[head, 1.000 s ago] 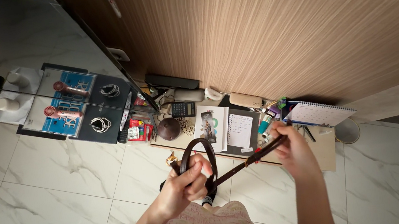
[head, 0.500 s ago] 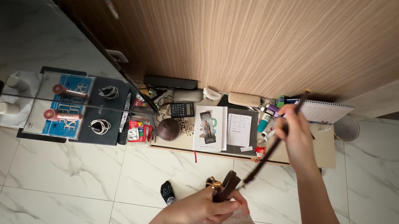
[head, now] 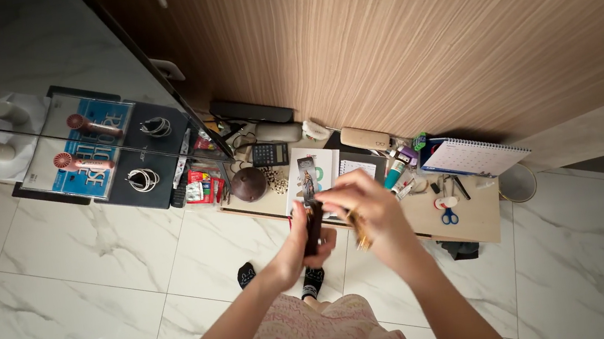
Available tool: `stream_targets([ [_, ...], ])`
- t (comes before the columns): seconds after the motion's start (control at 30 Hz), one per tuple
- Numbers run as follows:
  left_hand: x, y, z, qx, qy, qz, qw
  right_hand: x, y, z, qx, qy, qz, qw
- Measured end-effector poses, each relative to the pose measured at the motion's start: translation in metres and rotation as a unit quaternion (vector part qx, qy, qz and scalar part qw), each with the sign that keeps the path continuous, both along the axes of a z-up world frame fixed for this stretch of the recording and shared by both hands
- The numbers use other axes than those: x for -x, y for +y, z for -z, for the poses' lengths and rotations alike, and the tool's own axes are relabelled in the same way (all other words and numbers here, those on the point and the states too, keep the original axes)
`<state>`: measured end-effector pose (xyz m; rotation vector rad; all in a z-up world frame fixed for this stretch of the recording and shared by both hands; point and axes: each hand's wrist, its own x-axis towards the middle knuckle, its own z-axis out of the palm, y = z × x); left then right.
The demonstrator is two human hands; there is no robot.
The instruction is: The person organizes various items on a desk, including picking up a book, coiling a black cable, and rearranging small stationery items by hand.
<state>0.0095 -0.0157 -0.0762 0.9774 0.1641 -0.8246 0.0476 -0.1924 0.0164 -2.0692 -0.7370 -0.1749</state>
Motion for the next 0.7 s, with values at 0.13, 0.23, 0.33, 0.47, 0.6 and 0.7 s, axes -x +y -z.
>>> stream_targets([
  [0.13,-0.021,-0.002,-0.004,0.003,-0.025,-0.068,0.997,0.019,0.012,0.009,-0.015,0.019,-0.016,1.0],
  [0.23,-0.034,-0.004,-0.03,-0.026,-0.04,-0.109,0.993,0.03,0.022,0.021,-0.039,0.014,0.017,0.999],
  [0.33,-0.039,-0.008,-0.04,-0.002,-0.029,-0.168,0.985,0.035,0.022,0.033,-0.045,-0.032,0.05,0.997],
  [0.47,-0.047,-0.014,-0.034,-0.02,-0.079,-0.247,0.965,0.045,0.009,0.047,-0.103,0.073,0.024,0.992],
  [0.6,-0.056,-0.022,-0.045,-0.031,-0.108,-0.267,0.957,0.056,0.009,0.067,-0.211,0.188,0.055,0.958],
  [0.7,-0.059,-0.036,-0.062,-0.018,-0.127,-0.253,0.959,0.039,0.014,0.091,-0.24,0.289,0.116,0.92],
])
